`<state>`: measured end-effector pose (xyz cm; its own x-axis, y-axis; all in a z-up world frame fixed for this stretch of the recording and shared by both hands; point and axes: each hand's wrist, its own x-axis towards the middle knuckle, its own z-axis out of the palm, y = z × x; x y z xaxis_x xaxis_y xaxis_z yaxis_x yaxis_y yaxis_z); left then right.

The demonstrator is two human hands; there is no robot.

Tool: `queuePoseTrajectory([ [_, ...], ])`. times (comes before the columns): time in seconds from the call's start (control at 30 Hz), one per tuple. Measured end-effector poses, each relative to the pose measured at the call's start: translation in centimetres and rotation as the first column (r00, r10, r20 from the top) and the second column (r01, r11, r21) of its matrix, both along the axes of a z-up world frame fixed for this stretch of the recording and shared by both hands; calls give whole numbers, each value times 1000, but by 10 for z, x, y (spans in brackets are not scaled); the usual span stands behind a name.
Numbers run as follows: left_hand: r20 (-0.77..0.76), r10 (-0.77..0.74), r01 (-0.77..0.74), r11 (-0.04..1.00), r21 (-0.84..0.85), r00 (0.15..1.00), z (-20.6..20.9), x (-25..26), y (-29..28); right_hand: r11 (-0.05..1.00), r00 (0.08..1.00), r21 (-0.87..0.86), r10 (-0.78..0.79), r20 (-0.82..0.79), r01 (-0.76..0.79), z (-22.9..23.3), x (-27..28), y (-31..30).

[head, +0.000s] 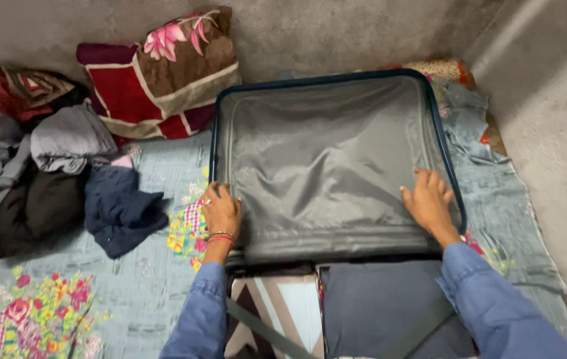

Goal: The person folds clothing items by hand on a bed, places them into a suitcase, and zips the suitcase closed.

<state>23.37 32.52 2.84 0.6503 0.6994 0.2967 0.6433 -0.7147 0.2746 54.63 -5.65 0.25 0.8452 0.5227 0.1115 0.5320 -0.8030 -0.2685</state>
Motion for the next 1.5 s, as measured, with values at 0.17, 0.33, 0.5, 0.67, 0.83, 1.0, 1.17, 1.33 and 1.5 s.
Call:
queuePoseTrajectory([
  [0.17,-14,122,-122,992,-9,992,-45,41,50,998,961,-11,-61,268,66,-41,73,3],
  [0.33,6,280,-275,946,-174,960,-87,68,97,965,966,-59,-253,51,256,-59,122,7],
  [0.5,-97,337,-349,872,-342,937,-74,86,120,966,964,31,-255,-73,258,-58,166,18],
  [0.67,-133,442,-461,835,-300,887,-57,108,121,971,997,224,-83,-6,82,-49,195,26],
  [0.83,-76,455,-460,857,-234,887,-51,104,111,972,975,173,-181,127,157,-38,172,24],
  [1.0,125,433,-419,900,-120,893,-49,78,98,959,964,239,-197,178,152,-24,163,13],
  [1.17,283,459,-419,887,-193,842,-32,58,90,929,946,351,-213,245,118,-4,144,5],
  [1.33,388,483,-443,875,-195,785,-12,50,76,905,885,410,-279,372,113,14,140,0],
  [1.5,440,513,-442,859,-260,738,-2,41,70,860,892,502,-299,340,97,25,136,-4],
])
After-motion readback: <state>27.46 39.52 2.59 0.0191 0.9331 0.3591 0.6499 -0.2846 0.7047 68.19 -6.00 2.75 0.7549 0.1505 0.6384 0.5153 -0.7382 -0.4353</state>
